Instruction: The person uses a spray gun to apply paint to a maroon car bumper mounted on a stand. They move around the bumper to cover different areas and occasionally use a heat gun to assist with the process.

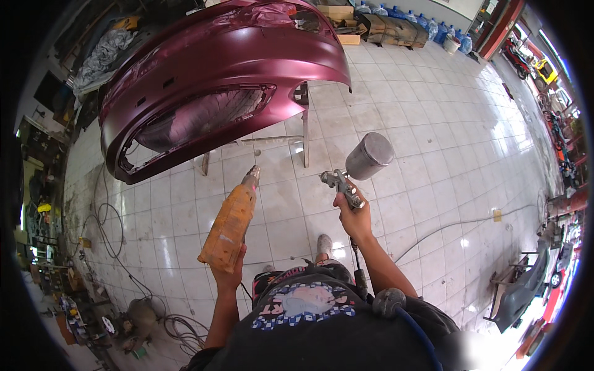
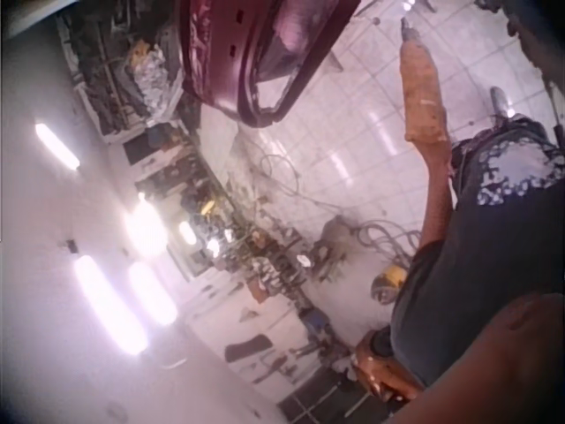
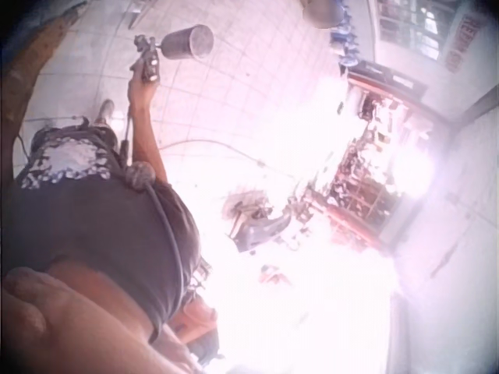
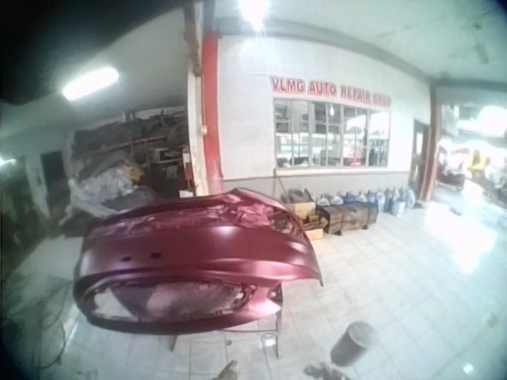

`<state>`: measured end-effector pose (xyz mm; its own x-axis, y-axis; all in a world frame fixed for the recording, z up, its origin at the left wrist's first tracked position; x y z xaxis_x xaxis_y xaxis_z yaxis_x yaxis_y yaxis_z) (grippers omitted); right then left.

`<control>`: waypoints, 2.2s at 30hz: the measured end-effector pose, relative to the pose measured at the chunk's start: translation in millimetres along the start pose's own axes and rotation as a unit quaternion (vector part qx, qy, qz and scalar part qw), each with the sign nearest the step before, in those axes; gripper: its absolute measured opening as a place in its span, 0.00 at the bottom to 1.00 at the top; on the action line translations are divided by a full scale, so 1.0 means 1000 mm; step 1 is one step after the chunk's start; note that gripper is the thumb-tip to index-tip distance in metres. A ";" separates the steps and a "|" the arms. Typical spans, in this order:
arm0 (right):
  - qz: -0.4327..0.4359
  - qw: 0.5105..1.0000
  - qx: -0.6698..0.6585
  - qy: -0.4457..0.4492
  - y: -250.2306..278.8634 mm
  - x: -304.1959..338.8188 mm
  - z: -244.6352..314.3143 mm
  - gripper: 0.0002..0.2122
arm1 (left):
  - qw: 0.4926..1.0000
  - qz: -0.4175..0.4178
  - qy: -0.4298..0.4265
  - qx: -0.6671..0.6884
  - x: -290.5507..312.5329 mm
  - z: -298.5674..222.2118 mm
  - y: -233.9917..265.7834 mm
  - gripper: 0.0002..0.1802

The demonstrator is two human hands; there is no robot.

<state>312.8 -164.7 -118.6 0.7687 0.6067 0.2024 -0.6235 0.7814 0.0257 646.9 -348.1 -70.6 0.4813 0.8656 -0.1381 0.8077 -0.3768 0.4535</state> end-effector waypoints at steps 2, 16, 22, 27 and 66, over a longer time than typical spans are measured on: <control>-0.011 1.000 0.005 0.019 0.002 0.006 0.007 0.21 | 0.999 0.005 -0.033 0.001 0.000 -0.012 0.006 0.22; -0.072 0.997 0.010 -0.009 -0.102 0.091 -0.011 0.21 | 0.995 0.021 -0.096 -0.021 -0.022 0.035 0.087 0.16; 0.001 0.999 0.021 -0.028 -0.168 0.114 -0.022 0.21 | 0.990 -0.069 0.088 0.088 -0.029 0.117 0.151 0.17; 0.021 0.980 0.157 0.118 -0.188 0.113 0.001 0.23 | 0.949 -0.093 0.158 0.257 -0.036 0.132 0.178 0.15; 0.083 0.988 0.032 0.124 -0.054 0.157 0.061 0.44 | 0.946 0.090 -0.310 0.013 -0.043 -0.231 -0.044 0.25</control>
<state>458.4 -120.3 -28.1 0.6614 0.7491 -0.0374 -0.7457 0.6621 0.0750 511.5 -292.7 118.3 0.7119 0.4296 -0.5556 0.6986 -0.5144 0.4973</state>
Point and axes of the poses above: each hand's wrist, its own x-axis away from the middle knuckle, its own y-axis out of the back of the hand, z = x × y, the point moved 10 cm from there along -x, towards the middle knuckle, and after that the axes turned 3 degrees about z, right-handed, at the moved point
